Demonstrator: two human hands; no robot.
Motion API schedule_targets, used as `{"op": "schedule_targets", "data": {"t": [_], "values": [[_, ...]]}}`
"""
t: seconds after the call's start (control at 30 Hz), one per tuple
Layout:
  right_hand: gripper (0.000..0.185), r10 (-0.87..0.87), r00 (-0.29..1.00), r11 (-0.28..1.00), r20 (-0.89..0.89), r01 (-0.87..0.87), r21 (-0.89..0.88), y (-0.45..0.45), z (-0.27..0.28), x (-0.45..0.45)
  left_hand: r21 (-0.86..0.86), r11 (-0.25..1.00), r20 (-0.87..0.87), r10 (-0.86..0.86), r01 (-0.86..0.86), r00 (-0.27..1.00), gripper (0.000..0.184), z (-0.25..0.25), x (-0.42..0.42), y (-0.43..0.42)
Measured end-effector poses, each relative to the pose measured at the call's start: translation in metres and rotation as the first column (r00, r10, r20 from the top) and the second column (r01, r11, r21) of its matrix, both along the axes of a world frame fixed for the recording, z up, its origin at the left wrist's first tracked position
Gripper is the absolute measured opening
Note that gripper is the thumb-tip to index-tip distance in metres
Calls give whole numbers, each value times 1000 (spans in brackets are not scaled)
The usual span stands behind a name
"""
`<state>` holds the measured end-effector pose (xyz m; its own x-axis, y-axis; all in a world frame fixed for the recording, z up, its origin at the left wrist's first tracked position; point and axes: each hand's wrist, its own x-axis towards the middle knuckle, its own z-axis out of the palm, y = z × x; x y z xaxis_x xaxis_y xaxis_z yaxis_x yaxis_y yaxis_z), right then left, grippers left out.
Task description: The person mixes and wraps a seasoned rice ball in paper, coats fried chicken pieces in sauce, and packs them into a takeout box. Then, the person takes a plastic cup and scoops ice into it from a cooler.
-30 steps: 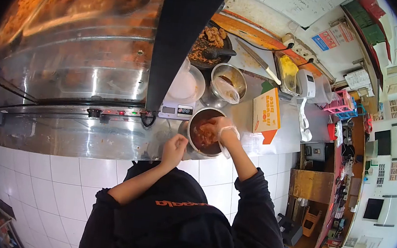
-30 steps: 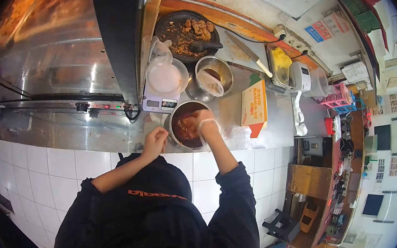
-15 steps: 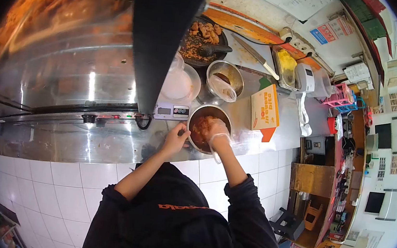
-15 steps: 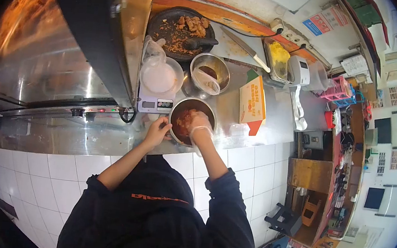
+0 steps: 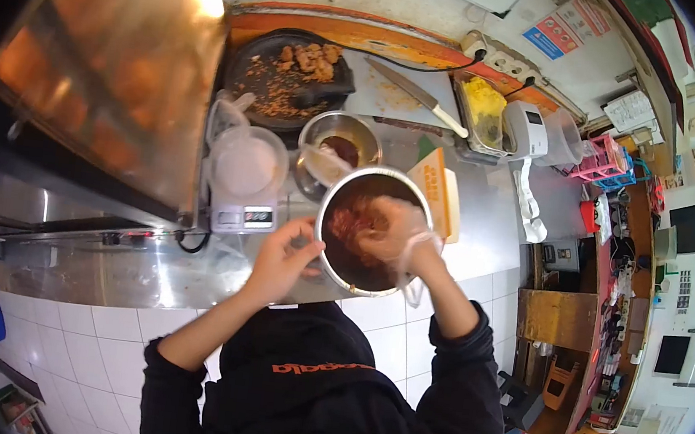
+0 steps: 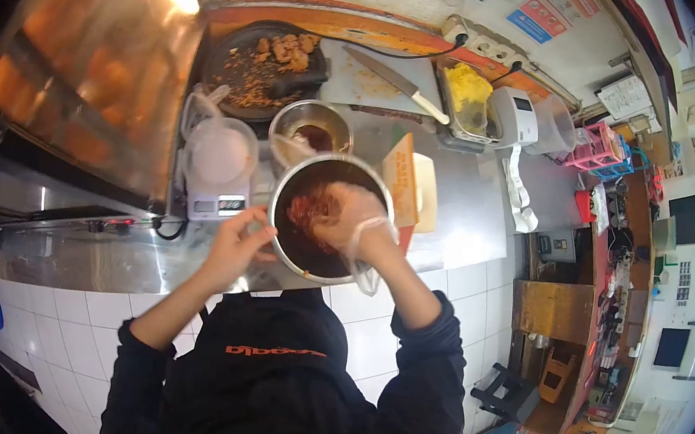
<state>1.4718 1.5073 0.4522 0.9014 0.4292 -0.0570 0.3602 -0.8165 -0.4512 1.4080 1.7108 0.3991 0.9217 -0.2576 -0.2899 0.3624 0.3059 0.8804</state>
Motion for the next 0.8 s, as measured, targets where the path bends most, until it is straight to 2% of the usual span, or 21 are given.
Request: {"op": "schedule_targets", "data": {"t": [0.07, 0.13, 0.2, 0.23, 0.3, 0.43, 0.5, 0.57, 0.6, 0.63, 0.73, 0.8], "values": [[37, -10, 999, 990, 48, 3, 139, -34, 43, 22, 20, 1000, 54, -1, 0, 999, 10, 41, 33, -21], [30, -69, 968, 954, 240, -6, 301, -69, 69, 46, 62, 998, 100, -18, 12, 995, 11, 78, 67, -47], [30, -104, 959, 982, 263, 57, 180, -91, 121, 60, 101, 995, 134, -39, 25, 990, 12, 100, 97, -77], [30, -112, 958, 981, 263, 64, 184, -106, 125, 70, 118, 992, 138, -66, 50, 988, 13, 108, 110, -92], [29, -68, 959, 997, 275, 57, 48, -127, 129, 90, 118, 990, 150, -88, 70, 985, 16, 114, 131, -122], [31, -70, 965, 996, 251, 53, 75, -166, 115, 116, 217, 975, 164, -85, 48, 983, 18, 107, 151, -160], [30, -92, 985, 960, 143, 50, 276, -187, 113, 123, 212, 977, 148, -45, 12, 988, 15, 100, 153, -169], [31, -89, 994, 940, 67, 62, 334, -207, 115, 133, 206, 978, 138, -9, -20, 990, 11, 95, 155, -175], [32, -87, 996, 918, -6, 82, 388, -213, 117, 136, 194, 981, 112, 10, -32, 994, 11, 93, 156, -175], [34, -48, 982, 825, -182, 142, 547, -218, 124, 135, 180, 983, 86, 28, -43, 996, 11, 90, 156, -175], [39, 9, 961, 754, -278, 176, 633, -233, 137, 135, 119, 991, 60, 54, -61, 997, 13, 82, 154, -173], [39, -19, 943, 760, -334, 231, 607, -239, 140, 136, 146, 986, 45, 79, -85, 996, 13, 80, 146, -168]]}}
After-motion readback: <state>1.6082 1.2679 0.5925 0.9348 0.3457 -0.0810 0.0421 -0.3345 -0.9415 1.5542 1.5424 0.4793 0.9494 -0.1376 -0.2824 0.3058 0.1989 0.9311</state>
